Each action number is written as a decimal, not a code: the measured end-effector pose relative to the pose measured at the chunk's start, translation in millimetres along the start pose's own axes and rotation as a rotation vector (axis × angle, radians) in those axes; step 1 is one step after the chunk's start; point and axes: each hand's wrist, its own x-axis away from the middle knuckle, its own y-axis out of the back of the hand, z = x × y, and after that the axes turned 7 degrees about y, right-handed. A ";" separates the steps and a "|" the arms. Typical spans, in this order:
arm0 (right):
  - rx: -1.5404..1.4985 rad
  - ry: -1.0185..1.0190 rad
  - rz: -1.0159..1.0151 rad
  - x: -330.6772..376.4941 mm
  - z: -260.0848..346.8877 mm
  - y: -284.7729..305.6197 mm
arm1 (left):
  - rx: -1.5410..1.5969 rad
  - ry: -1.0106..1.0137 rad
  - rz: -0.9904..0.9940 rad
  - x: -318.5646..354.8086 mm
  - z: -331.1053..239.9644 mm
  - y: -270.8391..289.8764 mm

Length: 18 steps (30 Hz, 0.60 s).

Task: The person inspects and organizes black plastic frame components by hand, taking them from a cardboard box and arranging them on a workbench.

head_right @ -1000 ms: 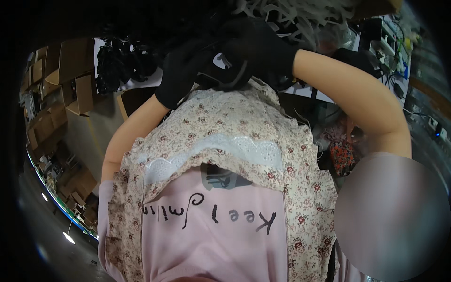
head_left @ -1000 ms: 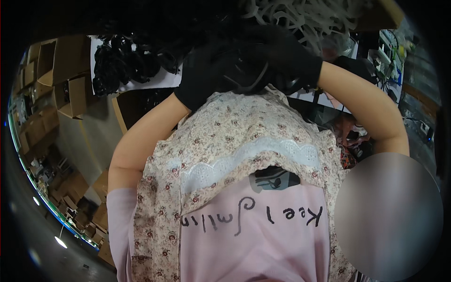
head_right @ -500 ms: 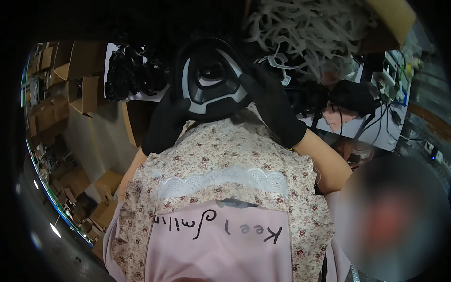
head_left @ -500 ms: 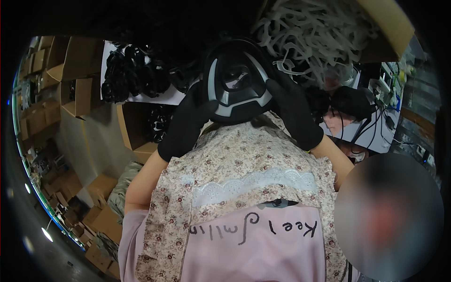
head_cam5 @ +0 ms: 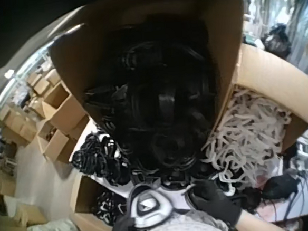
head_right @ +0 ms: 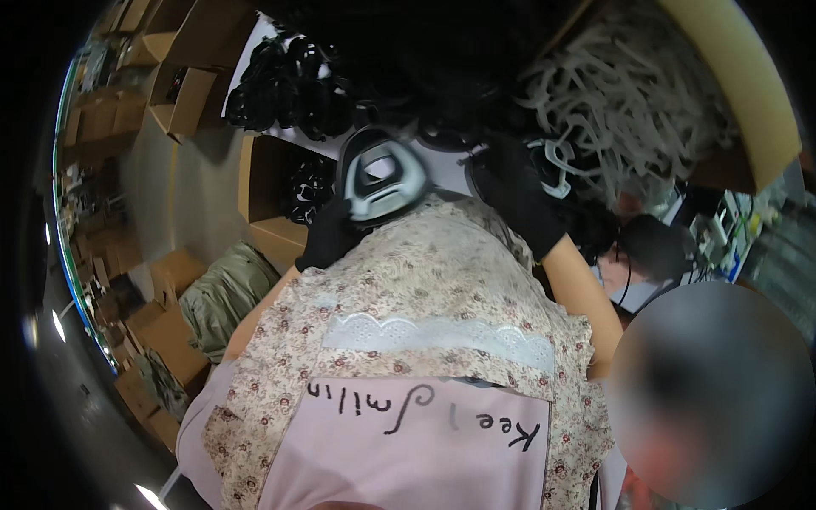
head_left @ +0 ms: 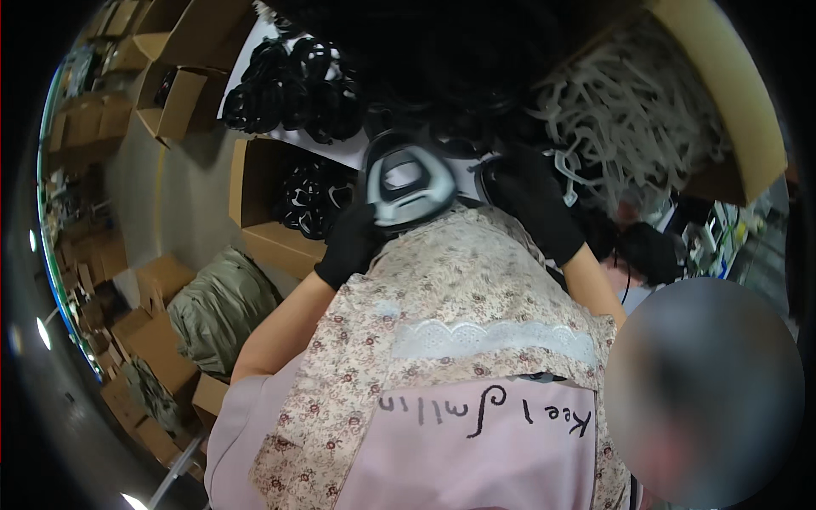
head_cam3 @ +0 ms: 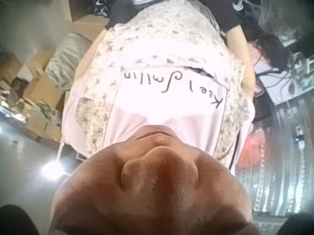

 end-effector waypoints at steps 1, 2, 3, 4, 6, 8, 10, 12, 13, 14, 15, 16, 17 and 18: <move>-0.027 -0.110 -0.053 -1.0 -8.9 11.1 | 0.155 -0.073 -0.026 -8.6 29.1 30.9; -0.111 -0.200 -0.070 -3.1 10.0 9.9 | 0.167 -0.085 -0.037 -16.3 57.2 76.8; -0.198 -0.299 -0.099 -1.5 28.2 10.5 | -0.002 -0.093 -0.090 -19.6 84.5 129.3; -0.194 -0.308 -0.098 2.2 19.3 19.3 | -0.168 -0.093 -0.134 -23.1 108.8 166.6; -0.172 -0.283 -0.085 7.7 -10.5 40.1 | -0.115 -0.139 -0.225 -47.0 135.7 209.3; -0.093 -0.221 -0.060 3.4 -9.5 35.0 | -0.574 -0.338 -0.476 -72.8 144.1 245.2; -0.009 -0.155 -0.041 0.9 -14.5 37.1 | -0.853 -0.438 -0.673 -98.3 139.2 252.7; 0.586 0.348 0.224 3.2 -34.6 49.5 | -0.928 -0.382 -0.663 -120.3 115.2 219.9; 0.602 0.335 0.209 8.7 -35.8 54.6 | -1.007 -0.329 -0.658 -127.8 88.5 181.9; 0.779 0.377 0.207 13.7 -34.3 56.2 | -1.091 -0.281 -0.659 -132.2 64.5 149.8; 0.954 0.413 0.204 19.3 -34.2 56.5 | -1.098 -0.288 -0.638 -135.3 49.2 123.5; 0.980 0.441 0.156 25.3 -37.3 58.6 | -0.278 0.006 -0.344 -136.1 40.4 97.5; 0.992 0.428 0.143 33.1 -47.4 61.4 | 0.533 0.300 -0.025 -139.1 39.0 79.9; 0.813 0.317 0.020 39.9 -58.3 65.0 | 0.675 0.349 0.288 -156.8 46.1 90.8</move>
